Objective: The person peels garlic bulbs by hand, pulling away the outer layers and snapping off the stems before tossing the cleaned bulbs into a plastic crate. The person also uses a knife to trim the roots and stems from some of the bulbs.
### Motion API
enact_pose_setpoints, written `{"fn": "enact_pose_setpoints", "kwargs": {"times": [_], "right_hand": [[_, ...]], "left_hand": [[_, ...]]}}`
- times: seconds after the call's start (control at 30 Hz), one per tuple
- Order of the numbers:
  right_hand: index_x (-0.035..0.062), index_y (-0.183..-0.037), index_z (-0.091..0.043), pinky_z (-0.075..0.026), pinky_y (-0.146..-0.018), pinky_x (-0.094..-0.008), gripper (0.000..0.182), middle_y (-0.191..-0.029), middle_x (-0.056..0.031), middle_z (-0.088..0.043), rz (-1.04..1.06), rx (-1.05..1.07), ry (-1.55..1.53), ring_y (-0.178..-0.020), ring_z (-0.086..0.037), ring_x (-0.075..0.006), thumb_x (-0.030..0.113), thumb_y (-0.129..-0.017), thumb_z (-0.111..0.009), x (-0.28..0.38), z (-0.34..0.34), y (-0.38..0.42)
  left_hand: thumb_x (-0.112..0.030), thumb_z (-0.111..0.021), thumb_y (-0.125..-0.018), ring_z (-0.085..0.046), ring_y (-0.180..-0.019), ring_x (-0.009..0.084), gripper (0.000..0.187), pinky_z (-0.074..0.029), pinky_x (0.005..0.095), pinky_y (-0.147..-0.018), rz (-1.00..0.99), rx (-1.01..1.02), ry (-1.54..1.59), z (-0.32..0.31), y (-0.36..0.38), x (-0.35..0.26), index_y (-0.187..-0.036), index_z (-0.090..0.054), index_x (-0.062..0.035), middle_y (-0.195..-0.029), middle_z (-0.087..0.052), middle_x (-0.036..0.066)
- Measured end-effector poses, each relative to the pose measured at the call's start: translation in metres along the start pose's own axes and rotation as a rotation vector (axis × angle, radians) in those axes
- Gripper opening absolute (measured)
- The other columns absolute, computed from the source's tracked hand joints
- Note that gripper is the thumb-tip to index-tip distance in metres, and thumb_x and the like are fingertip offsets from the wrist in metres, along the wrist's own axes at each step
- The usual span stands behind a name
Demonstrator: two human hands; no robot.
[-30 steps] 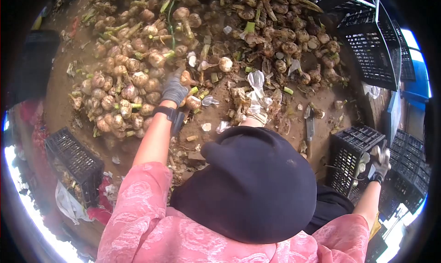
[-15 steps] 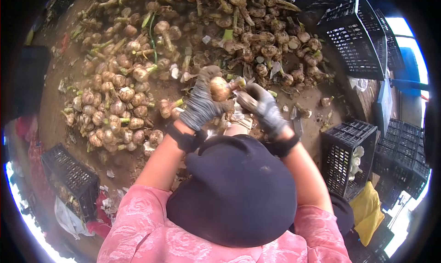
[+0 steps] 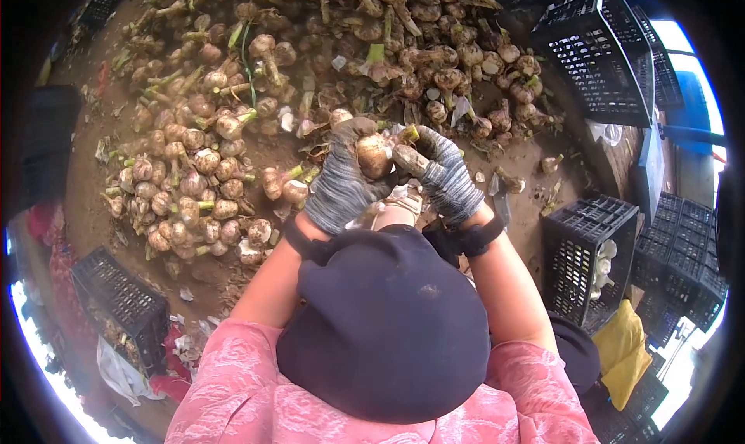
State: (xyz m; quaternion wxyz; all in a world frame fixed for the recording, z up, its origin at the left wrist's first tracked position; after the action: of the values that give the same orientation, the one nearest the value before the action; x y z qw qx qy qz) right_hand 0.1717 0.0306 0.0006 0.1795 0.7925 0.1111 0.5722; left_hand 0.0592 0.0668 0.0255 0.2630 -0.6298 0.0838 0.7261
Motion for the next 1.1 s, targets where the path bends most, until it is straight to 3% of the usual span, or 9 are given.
{"fn": "enact_pose_setpoints", "kwargs": {"times": [0.13, 0.27, 0.47, 0.5, 0.6, 0.67, 0.73, 0.87, 1.1], "right_hand": [[-0.0003, -0.106, -0.055, -0.045, -0.076, -0.0258, 0.030, -0.095, -0.0046, -0.061, 0.023, 0.055, 0.076, -0.085, -0.054, -0.0099, 0.011, -0.079, -0.065, 0.010, -0.003, 0.002], [-0.0008, -0.106, -0.056, -0.046, -0.077, -0.0275, 0.032, -0.096, -0.0067, -0.062, 0.065, 0.074, 0.192, -0.087, -0.056, -0.0113, 0.009, -0.078, -0.066, 0.017, -0.003, 0.003], [0.0006, -0.107, -0.055, -0.047, -0.080, -0.0277, 0.033, -0.099, -0.0085, -0.061, 0.119, 0.022, 0.307, -0.089, -0.056, -0.0109, 0.008, -0.077, -0.066, 0.022, 0.007, 0.003], [0.0014, -0.111, -0.054, -0.046, -0.082, -0.0278, 0.037, -0.103, -0.0074, -0.059, 0.135, 0.035, 0.313, -0.092, -0.055, -0.0113, 0.006, -0.077, -0.067, 0.020, 0.006, 0.004], [0.0008, -0.114, -0.052, -0.045, -0.083, -0.0277, 0.041, -0.106, -0.0057, -0.057, 0.079, 0.036, 0.043, -0.093, -0.054, -0.0118, 0.008, -0.077, -0.067, 0.005, 0.005, 0.007], [-0.0014, -0.116, -0.051, -0.044, -0.084, -0.0277, 0.044, -0.106, -0.0060, -0.057, 0.113, 0.027, 0.065, -0.094, -0.053, -0.0119, 0.010, -0.077, -0.067, 0.004, 0.006, 0.008], [-0.0027, -0.116, -0.050, -0.044, -0.082, -0.0271, 0.043, -0.104, -0.0071, -0.058, 0.035, 0.008, -0.003, -0.092, -0.054, -0.0114, 0.011, -0.078, -0.066, -0.004, 0.009, 0.010], [-0.0029, -0.115, -0.051, -0.045, -0.080, -0.0262, 0.042, -0.099, -0.0063, -0.060, -0.028, 0.001, -0.215, -0.089, -0.055, -0.0113, 0.010, -0.078, -0.064, -0.006, 0.010, 0.013], [-0.0022, -0.110, -0.053, -0.047, -0.070, -0.0249, 0.035, -0.095, -0.0073, -0.061, -0.040, -0.020, -0.134, -0.075, -0.057, -0.0119, 0.010, -0.079, -0.061, -0.012, 0.015, 0.013]], "left_hand": [[-0.009, -0.076, -0.062, -0.053, -0.093, 0.0170, 0.068, -0.045, 0.0298, -0.084, 0.336, 0.086, 0.321, -0.008, 0.008, 0.019, -0.118, -0.037, -0.0052, -0.106, -0.050, 0.008], [-0.012, -0.074, -0.065, -0.056, -0.088, 0.0182, 0.062, -0.048, 0.0296, -0.079, 0.236, 0.080, 0.341, -0.003, 0.001, 0.010, -0.117, -0.040, -0.0062, -0.102, -0.054, 0.009], [-0.023, -0.069, -0.074, -0.056, -0.085, 0.0186, 0.063, -0.053, 0.0328, -0.066, 0.718, 0.304, 1.397, -0.037, 0.017, 0.014, -0.123, -0.035, -0.0039, -0.098, -0.053, 0.008], [-0.053, -0.062, -0.074, -0.059, -0.085, 0.0238, 0.074, -0.051, 0.0326, -0.080, 0.643, 0.062, 1.142, -0.025, 0.014, 0.031, -0.123, -0.040, -0.0007, -0.099, -0.056, 0.013], [-0.059, -0.057, -0.074, -0.059, -0.087, 0.0228, 0.078, -0.050, 0.0314, -0.081, 0.859, 0.097, 0.906, -0.030, 0.020, 0.086, -0.123, -0.040, -0.0003, -0.101, -0.055, 0.014], [-0.057, -0.060, -0.074, -0.059, -0.084, 0.0210, 0.076, -0.052, 0.0293, -0.076, 0.673, -0.009, 0.780, -0.012, 0.027, 0.085, -0.121, -0.041, 0.0001, -0.099, -0.057, 0.013], [-0.058, -0.061, -0.071, -0.060, -0.081, 0.0187, 0.078, -0.052, 0.0292, -0.069, 0.539, 0.302, 0.721, -0.030, 0.026, 0.086, -0.120, -0.044, -0.0004, -0.096, -0.059, 0.012], [-0.066, -0.063, -0.062, -0.059, -0.080, 0.0155, 0.088, -0.051, 0.0266, -0.062, 0.687, 0.187, 0.833, -0.016, 0.021, 0.039, -0.117, -0.047, 0.0010, -0.096, -0.060, 0.009], [-0.024, -0.072, -0.071, -0.053, -0.098, 0.0164, 0.055, -0.048, 0.0295, -0.082, 0.557, -0.029, 0.651, 0.005, 0.021, 0.059, -0.117, -0.047, -0.0043, -0.107, -0.055, 0.007]]}}
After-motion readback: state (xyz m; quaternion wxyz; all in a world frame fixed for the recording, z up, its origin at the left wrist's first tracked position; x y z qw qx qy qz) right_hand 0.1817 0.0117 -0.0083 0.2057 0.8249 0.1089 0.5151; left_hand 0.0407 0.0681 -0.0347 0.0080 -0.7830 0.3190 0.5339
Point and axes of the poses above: each hand's wrist, its own y-axis away from the middle knuckle, its own z-axis out of the back of the hand, x = y × z, the point moved 10 cm from there along -y, towards the middle knuckle
